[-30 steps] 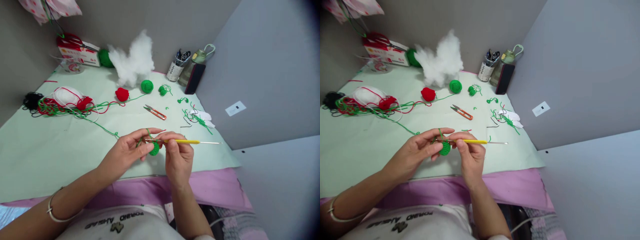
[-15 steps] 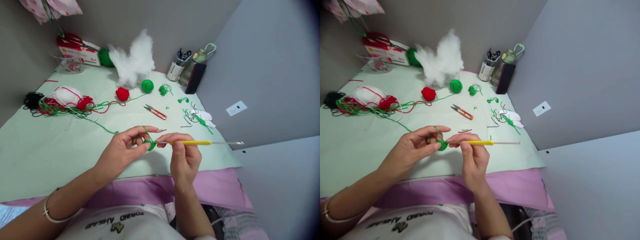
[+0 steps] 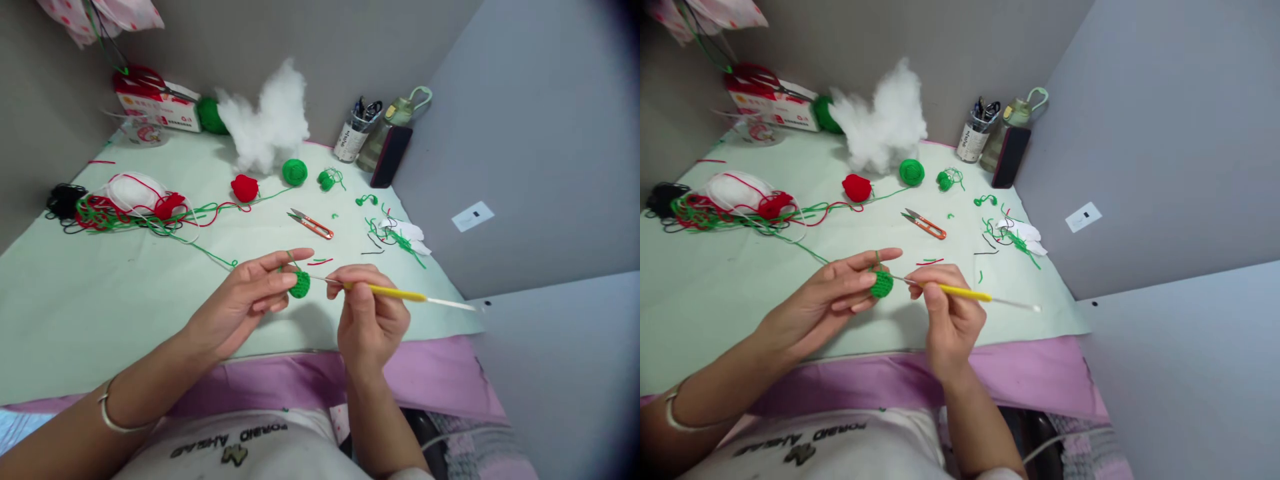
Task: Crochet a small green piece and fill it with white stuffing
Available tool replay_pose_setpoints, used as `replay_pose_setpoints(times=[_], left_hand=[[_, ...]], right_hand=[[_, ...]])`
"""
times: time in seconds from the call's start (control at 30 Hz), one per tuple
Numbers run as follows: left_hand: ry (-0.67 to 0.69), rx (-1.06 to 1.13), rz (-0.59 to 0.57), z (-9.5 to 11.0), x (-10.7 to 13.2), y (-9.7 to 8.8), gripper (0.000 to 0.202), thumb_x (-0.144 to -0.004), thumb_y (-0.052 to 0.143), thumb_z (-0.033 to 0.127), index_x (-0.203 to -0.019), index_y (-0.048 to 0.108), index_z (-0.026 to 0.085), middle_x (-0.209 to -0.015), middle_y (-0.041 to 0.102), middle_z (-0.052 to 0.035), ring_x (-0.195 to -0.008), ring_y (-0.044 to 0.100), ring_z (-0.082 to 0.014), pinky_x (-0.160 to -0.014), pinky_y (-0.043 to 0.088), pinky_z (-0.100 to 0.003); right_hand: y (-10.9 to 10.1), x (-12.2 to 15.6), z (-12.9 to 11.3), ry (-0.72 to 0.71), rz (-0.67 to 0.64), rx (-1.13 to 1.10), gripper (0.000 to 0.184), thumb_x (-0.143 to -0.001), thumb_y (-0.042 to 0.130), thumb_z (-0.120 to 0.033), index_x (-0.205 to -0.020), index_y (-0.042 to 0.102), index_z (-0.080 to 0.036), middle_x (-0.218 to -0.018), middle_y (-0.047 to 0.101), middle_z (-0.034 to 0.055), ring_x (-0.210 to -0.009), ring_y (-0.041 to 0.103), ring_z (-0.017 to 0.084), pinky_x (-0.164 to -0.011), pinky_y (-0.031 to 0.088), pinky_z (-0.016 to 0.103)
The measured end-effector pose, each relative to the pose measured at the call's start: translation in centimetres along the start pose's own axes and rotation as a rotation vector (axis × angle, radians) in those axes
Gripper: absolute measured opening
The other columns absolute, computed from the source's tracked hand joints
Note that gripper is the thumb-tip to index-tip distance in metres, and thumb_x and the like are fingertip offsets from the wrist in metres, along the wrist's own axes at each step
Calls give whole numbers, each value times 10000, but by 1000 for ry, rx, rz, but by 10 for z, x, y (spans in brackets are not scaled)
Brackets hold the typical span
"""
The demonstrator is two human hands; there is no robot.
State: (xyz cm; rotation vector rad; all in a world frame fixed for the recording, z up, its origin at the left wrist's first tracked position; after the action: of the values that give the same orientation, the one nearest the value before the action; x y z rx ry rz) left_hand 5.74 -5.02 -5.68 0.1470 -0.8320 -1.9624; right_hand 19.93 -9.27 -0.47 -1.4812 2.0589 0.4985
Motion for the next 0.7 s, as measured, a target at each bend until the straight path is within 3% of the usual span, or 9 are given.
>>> replay_pose_setpoints(times=[0.07,0.17,0.27,0.37,0.43,0.53,0.6,0.7], left_hand=[[32,-56,-13,3,1,3,361,-828,833,255,-1187,806,275,-849,576,11,-604,366,-50,-558,351,-179],[101,-152,21,5,3,4,335,-827,843,274,-1160,817,302,-851,586,6,-748,491,-99,-654,411,-194],[154,-156,97,7,3,1,376,-806,866,282,-1176,808,315,-845,591,16,-750,491,-101,-663,406,-197],[46,-33,53,-1,-1,2,369,-809,852,291,-1175,813,269,-806,579,21,-605,359,-65,-586,367,-194],[-44,66,1,-6,-2,4,306,-807,843,285,-1104,838,211,-761,536,28,-554,251,-44,-560,361,-184],[-51,119,-6,-4,-2,2,245,-820,828,256,-1056,849,195,-720,480,45,-539,227,-28,-560,369,-155],[6,50,-1,0,-2,1,265,-839,819,238,-1104,837,239,-764,546,31,-574,348,-30,-580,381,-139],[99,-131,-29,4,-1,4,312,-872,806,242,-1176,808,313,-957,690,-4,-817,562,-80,-734,453,-150]], right_hand=[[2,-3,5,72,-16,-75,203,-1033,553,-266,-964,744,-260,-831,719,34,-750,670,186,-638,559,352],[9,-2,2,23,-74,-10,184,-1016,584,-219,-1023,760,-274,-923,767,37,-870,709,197,-732,590,370],[13,7,-7,-135,-105,183,291,-987,608,-141,-1163,749,-324,-999,771,36,-910,716,195,-792,602,381],[16,14,-15,-273,-112,334,395,-956,640,-119,-1248,728,-370,-1109,759,52,-990,719,216,-809,604,387],[10,11,-12,-220,-62,268,341,-974,613,-131,-1198,748,-351,-1060,764,49,-933,716,206,-783,596,385],[-1,1,3,20,29,-28,230,-1019,569,-199,-1045,777,-293,-890,744,31,-732,657,162,-663,557,343],[2,-2,10,121,12,-168,200,-1019,590,-243,-992,786,-277,-870,743,29,-725,647,157,-641,540,326],[9,-2,11,145,-59,-139,153,-989,651,-254,-980,802,-277,-927,774,33,-863,689,183,-744,559,342]])
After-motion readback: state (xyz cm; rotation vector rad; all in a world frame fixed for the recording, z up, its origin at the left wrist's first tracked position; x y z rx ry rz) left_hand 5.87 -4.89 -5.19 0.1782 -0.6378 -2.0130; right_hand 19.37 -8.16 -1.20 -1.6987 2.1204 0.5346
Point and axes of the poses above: each hand's wrist, its own x-axis away from the middle knuckle, its own y-axis out of the palm, z = x × y, the point moved 8 cm from there along -x, towards the middle knuckle
